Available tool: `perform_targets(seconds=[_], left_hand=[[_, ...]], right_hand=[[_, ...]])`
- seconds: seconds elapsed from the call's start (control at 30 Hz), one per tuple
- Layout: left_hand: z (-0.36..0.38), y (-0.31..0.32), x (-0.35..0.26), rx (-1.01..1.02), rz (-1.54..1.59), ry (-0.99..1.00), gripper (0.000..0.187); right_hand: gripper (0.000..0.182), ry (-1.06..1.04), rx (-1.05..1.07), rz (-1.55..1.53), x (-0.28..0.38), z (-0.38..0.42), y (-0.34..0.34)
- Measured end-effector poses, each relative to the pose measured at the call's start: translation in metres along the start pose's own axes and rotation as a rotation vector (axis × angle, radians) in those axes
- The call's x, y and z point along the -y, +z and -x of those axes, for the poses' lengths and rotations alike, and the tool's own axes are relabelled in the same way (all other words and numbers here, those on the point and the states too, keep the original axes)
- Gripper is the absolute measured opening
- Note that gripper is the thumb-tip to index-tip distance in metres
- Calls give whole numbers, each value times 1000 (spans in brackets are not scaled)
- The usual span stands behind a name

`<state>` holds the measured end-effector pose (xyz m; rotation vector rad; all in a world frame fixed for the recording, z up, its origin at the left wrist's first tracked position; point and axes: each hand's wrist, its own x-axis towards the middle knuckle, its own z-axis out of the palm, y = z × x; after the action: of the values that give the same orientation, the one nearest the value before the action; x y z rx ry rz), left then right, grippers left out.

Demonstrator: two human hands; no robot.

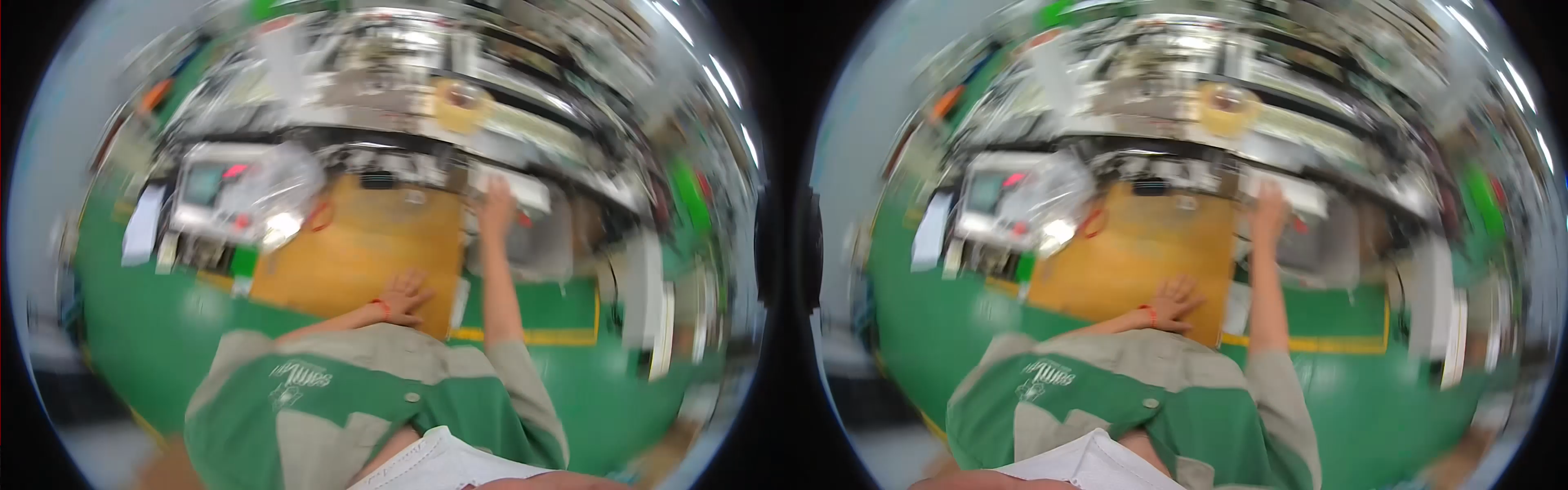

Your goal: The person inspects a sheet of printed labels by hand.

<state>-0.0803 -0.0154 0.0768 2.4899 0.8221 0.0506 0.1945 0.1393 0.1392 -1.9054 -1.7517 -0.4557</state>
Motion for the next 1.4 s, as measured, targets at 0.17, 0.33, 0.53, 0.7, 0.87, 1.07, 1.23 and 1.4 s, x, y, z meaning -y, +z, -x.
perform_targets(seconds=[0.17,0.33,0.53,0.7,0.87,1.07,1.23,1.4], left_hand=[[-9,-19,-2,-48,200,-41,73],[21,-14,11,-118,271,38,62],[27,-31,2,-89,216,-3,57],[23,-16,6,-95,31,-100,61],[22,-18,8,-58,24,-126,64],[9,-6,11,-63,-30,-165,67],[-13,-3,-7,69,-86,-374,79],[-104,15,-137,-172,245,19,63]], right_hand=[[76,6,99,279,2,-25,4],[61,-115,-263,116,10,-3,5],[59,-98,-314,99,15,-9,4],[60,-102,-265,69,16,-5,10],[74,-92,-82,82,9,-4,13],[74,-27,98,-231,-3,11,-5],[53,-17,50,-569,-24,97,-121],[31,366,-47,-659,-197,262,-234]])
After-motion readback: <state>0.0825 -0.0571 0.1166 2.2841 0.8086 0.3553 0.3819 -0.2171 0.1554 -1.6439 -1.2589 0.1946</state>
